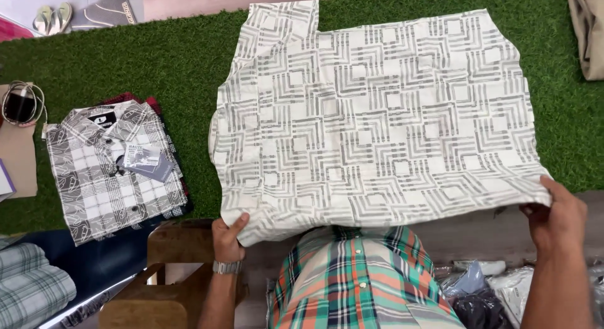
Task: Fold various plaid and patterned button-down shirts on a green display surface.
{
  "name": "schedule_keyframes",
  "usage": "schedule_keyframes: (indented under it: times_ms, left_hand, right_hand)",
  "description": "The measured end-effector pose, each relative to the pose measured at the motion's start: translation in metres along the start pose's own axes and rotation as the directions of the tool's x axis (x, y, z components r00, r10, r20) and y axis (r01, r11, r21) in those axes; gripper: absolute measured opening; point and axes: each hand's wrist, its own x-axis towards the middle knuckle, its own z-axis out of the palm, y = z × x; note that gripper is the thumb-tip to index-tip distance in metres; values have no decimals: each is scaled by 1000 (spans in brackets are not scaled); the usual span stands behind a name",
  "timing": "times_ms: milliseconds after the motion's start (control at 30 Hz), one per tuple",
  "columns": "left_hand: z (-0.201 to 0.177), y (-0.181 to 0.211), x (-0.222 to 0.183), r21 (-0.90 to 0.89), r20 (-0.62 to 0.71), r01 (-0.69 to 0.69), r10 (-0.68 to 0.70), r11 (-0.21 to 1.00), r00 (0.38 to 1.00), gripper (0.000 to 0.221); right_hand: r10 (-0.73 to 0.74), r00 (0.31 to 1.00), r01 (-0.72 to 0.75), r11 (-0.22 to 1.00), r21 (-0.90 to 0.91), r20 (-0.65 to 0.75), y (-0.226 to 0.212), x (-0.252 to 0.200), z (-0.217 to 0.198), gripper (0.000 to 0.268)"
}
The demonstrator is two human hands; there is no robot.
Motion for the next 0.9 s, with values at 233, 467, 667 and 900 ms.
schedule_keyframes:
  times_ms: [233, 467, 667, 900]
  left_hand:
    - [86, 63, 81, 30, -106, -182, 184, 983, 977, 33]
    - [68, 20, 80, 508, -39, 88, -80, 857, 996, 43]
    - [79, 21, 84, 392, 170, -94, 28, 915, 985, 41]
    - [159, 85, 115, -350, 36, 107, -101, 931, 994, 42]
  right_hand:
    - [-100, 967, 48, 975, 217, 235, -60, 37, 73, 29]
    - [48, 891, 59, 974, -218, 452, -29, -53, 115, 42]
    - [319, 322, 407, 803, -435, 891, 24, -141, 200, 30]
    - [141, 220, 712, 653, -258, 965, 72, -158, 270, 44]
